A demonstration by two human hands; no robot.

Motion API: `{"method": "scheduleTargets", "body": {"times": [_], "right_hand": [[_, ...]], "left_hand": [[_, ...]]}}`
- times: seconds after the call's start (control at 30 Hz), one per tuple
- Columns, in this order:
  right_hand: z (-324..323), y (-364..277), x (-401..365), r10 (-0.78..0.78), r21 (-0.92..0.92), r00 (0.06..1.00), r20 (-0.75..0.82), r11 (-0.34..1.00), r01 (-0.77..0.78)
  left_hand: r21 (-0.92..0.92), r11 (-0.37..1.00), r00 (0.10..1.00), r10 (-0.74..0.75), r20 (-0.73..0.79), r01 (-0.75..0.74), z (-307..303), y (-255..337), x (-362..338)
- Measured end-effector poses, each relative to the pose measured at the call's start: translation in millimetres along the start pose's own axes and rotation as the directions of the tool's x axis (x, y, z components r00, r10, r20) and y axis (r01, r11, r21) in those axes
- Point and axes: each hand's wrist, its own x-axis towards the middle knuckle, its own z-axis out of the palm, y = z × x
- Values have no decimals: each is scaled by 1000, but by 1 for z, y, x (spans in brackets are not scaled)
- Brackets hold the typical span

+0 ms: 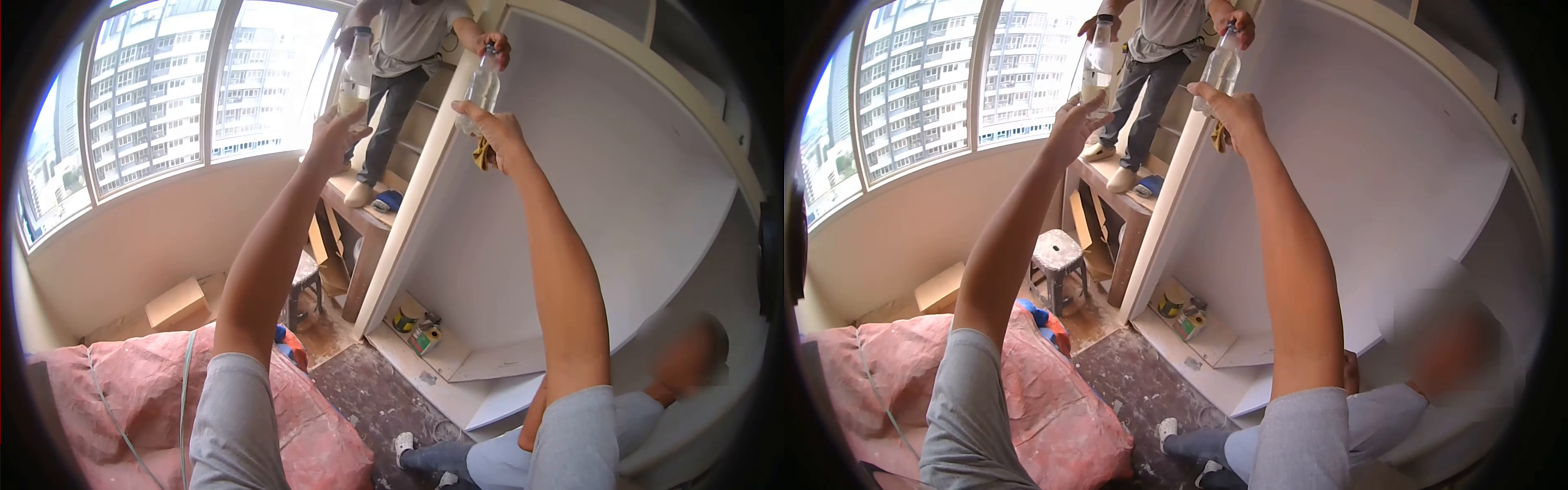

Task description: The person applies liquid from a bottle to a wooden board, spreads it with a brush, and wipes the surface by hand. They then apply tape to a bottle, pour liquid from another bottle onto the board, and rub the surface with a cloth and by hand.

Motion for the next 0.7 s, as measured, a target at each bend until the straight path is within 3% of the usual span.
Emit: {"method": "scheduleTargets", "body": {"times": [0.17,0.37,0.5,0.57,0.7], "right_hand": [[13,8,7,46,144,998,-45,989,-39],[19,-1,15,149,260,985,-85,958,-122],[38,19,10,14,249,1000,27,968,-20],[46,-14,-63,-55,459,985,161,888,-25],[43,-14,-187,-430,629,821,376,769,115]], "left_hand": [[106,994,997,28,69,-35,12,33,-61],[202,971,982,97,163,-129,50,100,-183],[262,964,996,25,89,-48,47,120,-247],[268,962,998,36,49,-48,37,119,-274],[183,975,991,-133,8,129,21,100,-332]]}}
